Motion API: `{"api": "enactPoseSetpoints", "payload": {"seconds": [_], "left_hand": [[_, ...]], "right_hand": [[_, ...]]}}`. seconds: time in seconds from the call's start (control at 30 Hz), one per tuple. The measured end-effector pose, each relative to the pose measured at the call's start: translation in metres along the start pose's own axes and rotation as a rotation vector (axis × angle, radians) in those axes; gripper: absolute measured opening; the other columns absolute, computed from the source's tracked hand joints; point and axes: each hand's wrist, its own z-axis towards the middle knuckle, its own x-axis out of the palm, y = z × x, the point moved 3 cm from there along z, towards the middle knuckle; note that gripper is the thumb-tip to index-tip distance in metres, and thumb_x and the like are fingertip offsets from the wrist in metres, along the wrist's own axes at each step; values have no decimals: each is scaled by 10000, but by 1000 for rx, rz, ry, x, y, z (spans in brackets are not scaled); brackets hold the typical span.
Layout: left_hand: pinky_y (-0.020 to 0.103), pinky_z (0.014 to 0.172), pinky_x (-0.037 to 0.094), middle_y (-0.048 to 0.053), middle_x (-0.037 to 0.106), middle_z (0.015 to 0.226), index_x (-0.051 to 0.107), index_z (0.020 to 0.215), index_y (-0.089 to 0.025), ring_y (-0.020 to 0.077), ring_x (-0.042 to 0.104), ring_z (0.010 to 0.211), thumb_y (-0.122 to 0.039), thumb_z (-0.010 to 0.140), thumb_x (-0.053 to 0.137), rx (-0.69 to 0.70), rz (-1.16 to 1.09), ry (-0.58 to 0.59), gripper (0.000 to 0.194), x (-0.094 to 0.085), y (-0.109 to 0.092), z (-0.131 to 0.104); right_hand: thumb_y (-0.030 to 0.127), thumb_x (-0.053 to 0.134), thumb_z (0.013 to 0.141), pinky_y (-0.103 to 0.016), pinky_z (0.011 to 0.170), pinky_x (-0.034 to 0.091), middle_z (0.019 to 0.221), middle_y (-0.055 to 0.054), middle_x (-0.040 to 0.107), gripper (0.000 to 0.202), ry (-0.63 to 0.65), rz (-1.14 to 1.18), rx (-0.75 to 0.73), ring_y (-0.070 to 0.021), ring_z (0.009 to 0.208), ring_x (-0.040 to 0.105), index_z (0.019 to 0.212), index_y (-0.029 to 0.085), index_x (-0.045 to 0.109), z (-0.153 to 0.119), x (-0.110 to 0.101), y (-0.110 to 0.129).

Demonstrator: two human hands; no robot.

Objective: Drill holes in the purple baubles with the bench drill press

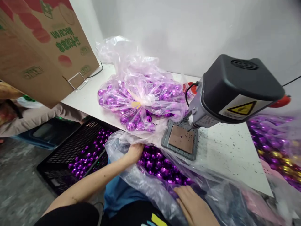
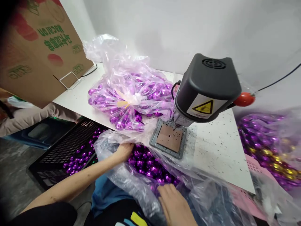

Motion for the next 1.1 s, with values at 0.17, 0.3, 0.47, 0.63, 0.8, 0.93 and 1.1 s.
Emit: {"api": "enactPoseSetpoints", "payload": {"seconds": [0.17,0.3,0.47,0.63,0.8,0.93,1.1], "left_hand": [[677,1203,153,194,593,1410,588,1365,-170,391,463,1371,-535,780,751,324,12,452,709,51,-40,-69],[639,1202,187,179,697,1145,721,1079,-137,344,589,1162,-255,856,680,379,141,492,256,67,-49,-83],[500,1080,393,100,680,870,682,832,-153,259,623,930,-89,878,552,364,-167,542,151,37,-61,-70],[266,641,398,-2,611,744,614,856,-196,138,507,646,-309,998,470,208,-597,638,232,-29,-69,-85],[258,599,361,0,622,743,647,844,-209,147,527,658,-325,939,548,215,-624,893,180,-43,-73,-89],[304,730,473,73,698,939,705,1002,-209,220,633,819,-472,931,579,343,-410,777,300,-22,-79,-55],[582,1086,352,222,541,1416,567,1390,-184,415,483,1305,-333,889,636,351,-34,409,527,22,-96,14]], "right_hand": [[429,688,848,-456,1071,497,1333,-148,572,557,218,-28,134,-262,1255,553,1320,156,576,62,19,-5],[457,579,937,-486,1059,498,1352,-114,542,491,246,-9,176,-223,1240,545,1326,159,539,70,52,-2],[443,575,941,-427,994,529,1197,-99,617,413,300,103,225,-185,1112,600,1209,130,599,55,39,4],[258,369,964,-247,884,481,891,-4,683,325,343,334,96,-116,874,621,871,182,671,5,-30,-1],[208,388,855,-253,788,462,760,-36,663,299,375,350,89,-148,771,604,799,180,680,-19,-33,0],[205,410,848,-396,1027,439,1171,-148,673,463,298,248,91,-259,1129,610,1219,169,684,-7,-17,7],[228,435,920,-373,1234,287,1520,-70,448,563,162,222,-31,-209,1428,396,1481,251,468,59,-12,28]]}}
